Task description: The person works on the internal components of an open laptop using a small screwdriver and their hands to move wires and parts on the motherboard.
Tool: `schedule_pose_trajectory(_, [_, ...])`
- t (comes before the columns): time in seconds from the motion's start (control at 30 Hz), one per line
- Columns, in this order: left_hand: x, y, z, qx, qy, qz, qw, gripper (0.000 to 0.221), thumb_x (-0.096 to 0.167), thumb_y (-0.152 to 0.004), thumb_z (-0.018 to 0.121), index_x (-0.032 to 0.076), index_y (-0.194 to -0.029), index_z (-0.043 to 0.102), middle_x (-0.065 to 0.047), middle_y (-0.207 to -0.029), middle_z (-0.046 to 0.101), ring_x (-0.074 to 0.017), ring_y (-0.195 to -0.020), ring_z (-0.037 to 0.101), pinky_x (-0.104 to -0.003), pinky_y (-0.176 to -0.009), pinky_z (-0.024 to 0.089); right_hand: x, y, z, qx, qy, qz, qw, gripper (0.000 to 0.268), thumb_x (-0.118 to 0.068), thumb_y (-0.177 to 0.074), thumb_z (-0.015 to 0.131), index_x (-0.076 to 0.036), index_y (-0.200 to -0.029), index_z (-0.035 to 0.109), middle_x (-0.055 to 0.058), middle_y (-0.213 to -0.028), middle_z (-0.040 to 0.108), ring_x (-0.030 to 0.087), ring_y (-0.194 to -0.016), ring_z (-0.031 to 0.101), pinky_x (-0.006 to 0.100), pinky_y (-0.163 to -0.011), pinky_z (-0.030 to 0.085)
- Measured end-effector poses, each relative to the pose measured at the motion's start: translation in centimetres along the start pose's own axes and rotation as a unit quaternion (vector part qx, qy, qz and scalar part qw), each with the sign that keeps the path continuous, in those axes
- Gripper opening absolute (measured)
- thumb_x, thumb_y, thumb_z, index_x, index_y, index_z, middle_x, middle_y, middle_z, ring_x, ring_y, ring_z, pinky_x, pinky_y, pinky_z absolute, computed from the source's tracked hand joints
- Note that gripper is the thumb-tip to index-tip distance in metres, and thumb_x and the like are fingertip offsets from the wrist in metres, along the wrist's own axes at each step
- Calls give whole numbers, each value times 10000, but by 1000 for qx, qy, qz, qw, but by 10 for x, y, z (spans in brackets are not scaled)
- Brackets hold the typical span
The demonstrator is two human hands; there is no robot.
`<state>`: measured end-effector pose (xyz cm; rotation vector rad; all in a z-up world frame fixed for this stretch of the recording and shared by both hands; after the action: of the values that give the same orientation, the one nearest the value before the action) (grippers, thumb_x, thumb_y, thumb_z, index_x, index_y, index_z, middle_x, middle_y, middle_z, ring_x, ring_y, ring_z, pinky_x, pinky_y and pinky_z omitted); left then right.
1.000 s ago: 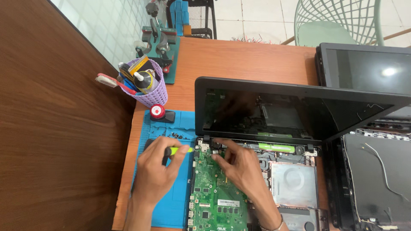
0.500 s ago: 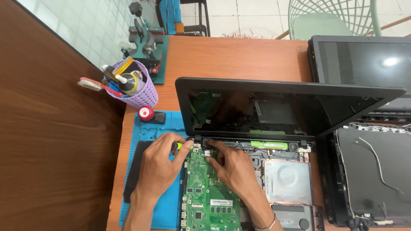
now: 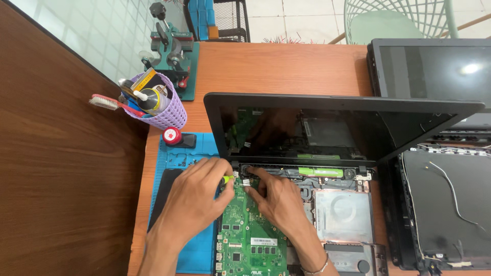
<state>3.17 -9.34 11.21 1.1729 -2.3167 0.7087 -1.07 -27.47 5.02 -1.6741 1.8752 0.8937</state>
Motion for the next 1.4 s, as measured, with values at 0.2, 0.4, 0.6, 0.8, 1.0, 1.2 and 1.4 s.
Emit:
schedule_pose_trajectory(0.2, [1, -4, -8, -65, -19, 1, 998, 151, 85, -813, 695, 16, -934, 636, -147, -884, 679, -355, -904, 662, -465, -772, 524, 0, 0, 0, 6, 7, -7, 1000, 439, -219, -822, 783, -108, -1239, 704, 98, -608, 678, 277, -508, 647, 415, -540, 502])
schedule_pose_trajectory(0.4, [7, -9, -1, -88, -105, -92, 986, 256, 255, -942, 696, 7, -896, 653, -167, -854, 685, -359, -816, 684, -457, -705, 555, -1, 0, 0, 5, 10, 1, 1000, 436, -236, -831, 777, -106, -1239, 698, 97, -610, 678, 280, -511, 651, 417, -546, 505])
schedule_pose_trajectory(0.6, [6, -8, -2, -77, -129, -54, 987, 195, 189, -901, 692, -4, -892, 665, -167, -840, 675, -351, -815, 687, -459, -676, 554, -1, -1, 1, 7, 16, -1, 1000, 424, -244, -826, 780, -109, -1222, 711, 98, -620, 682, 287, -512, 646, 424, -547, 503])
schedule_pose_trajectory(0.8, [1, -1, -2, -56, -133, -21, 989, 143, 125, -863, 681, -10, -907, 680, -151, -916, 673, -323, -869, 673, -439, -750, 543, 0, 0, 1, 11, 15, -8, 1000, 417, -259, -836, 780, -104, -1216, 709, 99, -618, 683, 284, -508, 643, 419, -548, 506])
schedule_pose_trajectory(1.0, [-7, 6, -1, -47, -160, -25, 986, 203, 198, -891, 685, -2, -919, 694, -153, -912, 662, -347, -885, 660, -466, -769, 528, -2, 0, 1, 10, 10, 1, 1000, 417, -259, -826, 784, -112, -1211, 717, 96, -605, 678, 281, -506, 640, 422, -552, 503])
schedule_pose_trajectory(1.2, [-15, 16, -9, -32, -126, -57, 990, 173, 221, -888, 692, 48, -904, 692, -96, -908, 669, -318, -860, 652, -455, -746, 501, -1, 2, -1, 58, -2, -83, 995, 372, -234, -826, 795, -71, -1156, 736, 95, -775, 729, 259, -617, 667, 416, -611, 519])
schedule_pose_trajectory(1.4, [-10, 27, -17, 5, -75, -28, 997, 134, 208, -870, 716, 74, -877, 705, -67, -871, 668, -296, -832, 642, -435, -748, 488, -6, 7, -9, 17, -56, -26, 998, 307, -196, -837, 768, -86, -1123, 748, 61, -986, 722, 213, -580, 672, 376, -572, 521])
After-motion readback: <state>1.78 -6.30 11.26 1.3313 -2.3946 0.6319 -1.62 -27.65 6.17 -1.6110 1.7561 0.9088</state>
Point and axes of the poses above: each hand's wrist, its own y-axis away from the middle knuckle, its own z-axis out of the palm, x = y × z, the point moved 1 cm from there along -y, towards the middle knuckle
